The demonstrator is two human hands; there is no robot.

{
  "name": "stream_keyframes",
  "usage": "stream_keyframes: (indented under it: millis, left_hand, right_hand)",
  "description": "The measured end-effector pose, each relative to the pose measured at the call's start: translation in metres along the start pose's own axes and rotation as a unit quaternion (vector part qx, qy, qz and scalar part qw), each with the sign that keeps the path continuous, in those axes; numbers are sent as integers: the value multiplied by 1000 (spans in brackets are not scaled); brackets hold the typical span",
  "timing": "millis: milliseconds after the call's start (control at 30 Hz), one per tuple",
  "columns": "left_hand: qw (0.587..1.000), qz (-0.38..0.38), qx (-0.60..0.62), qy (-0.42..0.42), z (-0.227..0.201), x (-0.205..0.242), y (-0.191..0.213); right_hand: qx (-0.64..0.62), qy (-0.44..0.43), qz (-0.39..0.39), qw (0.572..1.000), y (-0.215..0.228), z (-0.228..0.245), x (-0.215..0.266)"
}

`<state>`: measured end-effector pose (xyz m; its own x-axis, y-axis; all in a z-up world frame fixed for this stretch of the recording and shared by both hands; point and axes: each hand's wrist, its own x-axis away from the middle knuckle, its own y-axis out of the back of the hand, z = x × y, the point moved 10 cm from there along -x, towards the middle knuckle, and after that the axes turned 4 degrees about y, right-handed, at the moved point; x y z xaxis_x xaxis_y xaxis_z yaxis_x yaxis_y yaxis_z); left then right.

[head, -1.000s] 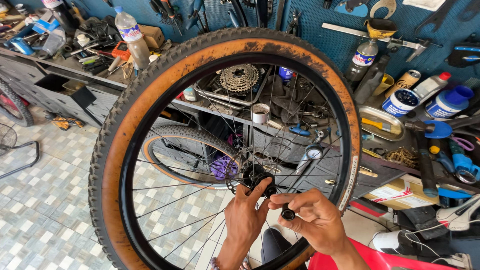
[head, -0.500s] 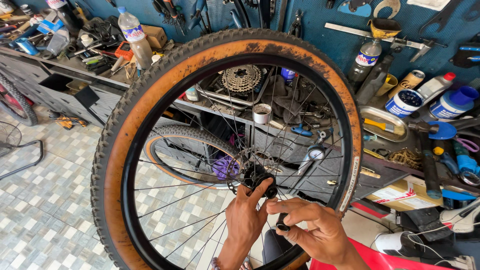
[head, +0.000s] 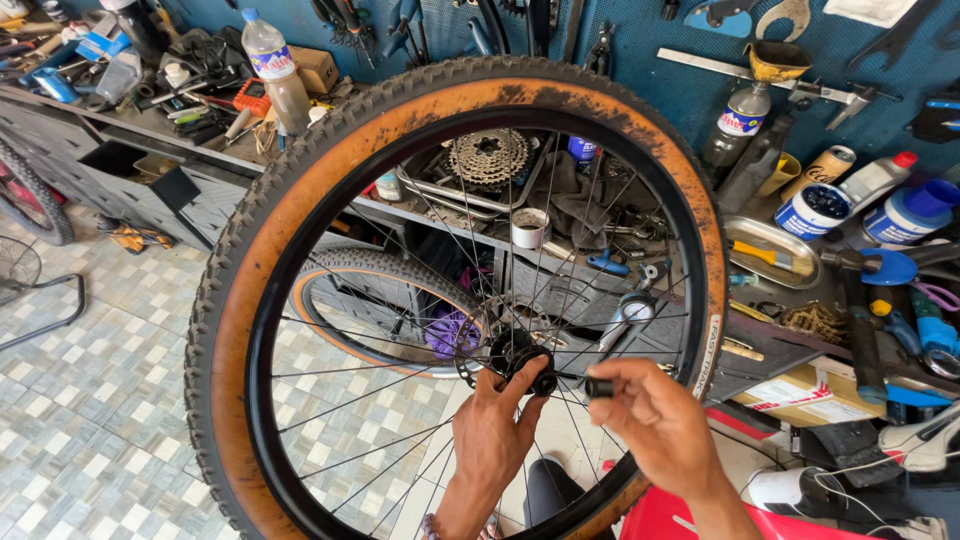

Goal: The person uses a hammer to tap a small metal component on the floor, then moves to a workbench to apply grease to the part. They then insert the greased component into the hub of a bicycle wheel and tighten it by hand.

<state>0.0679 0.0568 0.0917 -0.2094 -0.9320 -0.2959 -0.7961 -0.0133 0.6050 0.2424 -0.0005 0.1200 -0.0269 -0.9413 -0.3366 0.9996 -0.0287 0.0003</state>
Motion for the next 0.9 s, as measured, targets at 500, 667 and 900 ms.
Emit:
stream_keyframes:
  millis: [500, 667, 900]
  left_hand:
    - [1000, 1, 6, 10, -3, 3, 10]
    - [1000, -3, 10, 3, -6, 5, 10]
    - [1000, -7, 12, 0, -9, 6, 8]
  right_hand:
    - [361, -93, -32, 927, -4, -24, -4]
    - [391, -86, -34, 916, -9, -26, 0]
    - [401, -33, -52, 914, -18, -14, 1]
